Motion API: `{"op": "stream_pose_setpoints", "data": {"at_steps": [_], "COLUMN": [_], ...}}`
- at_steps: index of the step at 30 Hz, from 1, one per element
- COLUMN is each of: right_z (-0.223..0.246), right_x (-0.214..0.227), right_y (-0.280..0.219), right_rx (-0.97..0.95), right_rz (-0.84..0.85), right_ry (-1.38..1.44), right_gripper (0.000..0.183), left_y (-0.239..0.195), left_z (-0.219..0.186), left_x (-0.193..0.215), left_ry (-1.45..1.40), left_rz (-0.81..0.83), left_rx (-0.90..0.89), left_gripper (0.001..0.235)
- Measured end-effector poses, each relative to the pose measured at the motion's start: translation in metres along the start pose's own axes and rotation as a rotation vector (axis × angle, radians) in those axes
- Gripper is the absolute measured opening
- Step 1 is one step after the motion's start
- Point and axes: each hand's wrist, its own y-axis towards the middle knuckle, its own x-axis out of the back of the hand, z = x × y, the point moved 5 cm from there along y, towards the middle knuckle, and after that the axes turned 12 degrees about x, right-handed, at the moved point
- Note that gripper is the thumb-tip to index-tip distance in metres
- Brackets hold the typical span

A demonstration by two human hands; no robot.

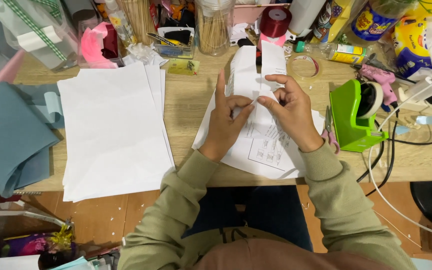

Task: The person folds a printed sheet of paper in half multiple times using both hands, then places it on a stack of white paper. They repeat the folding process with another sheet and continue stacking the folded pieces.

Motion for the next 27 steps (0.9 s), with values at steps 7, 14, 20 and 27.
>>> {"op": "stream_pose_setpoints", "data": {"at_steps": [7,14,20,27], "right_z": [0.027,0.016,-0.006,0.022], "right_x": [-0.006,-0.006,0.0,0.013], "right_y": [0.012,0.013,0.02,-0.016], "right_rx": [0.135,0.136,0.183,0.359], "right_rz": [0.188,0.194,0.151,0.223], "right_ry": [-0.29,-0.416,-0.416,-0.603], "right_gripper": [0.056,0.061,0.061,0.018], "left_y": [0.0,0.003,-0.003,-0.005], "left_z": [0.001,0.018,0.033,0.028], "left_x": [0.0,-0.003,-0.012,-0.011], "left_ry": [0.077,0.343,0.576,0.596], "left_rz": [-0.008,0.044,0.115,0.056], "left_rx": [-0.008,-0.29,-0.38,-0.506], "left_gripper": [0.087,0.036,0.034,0.033]}}
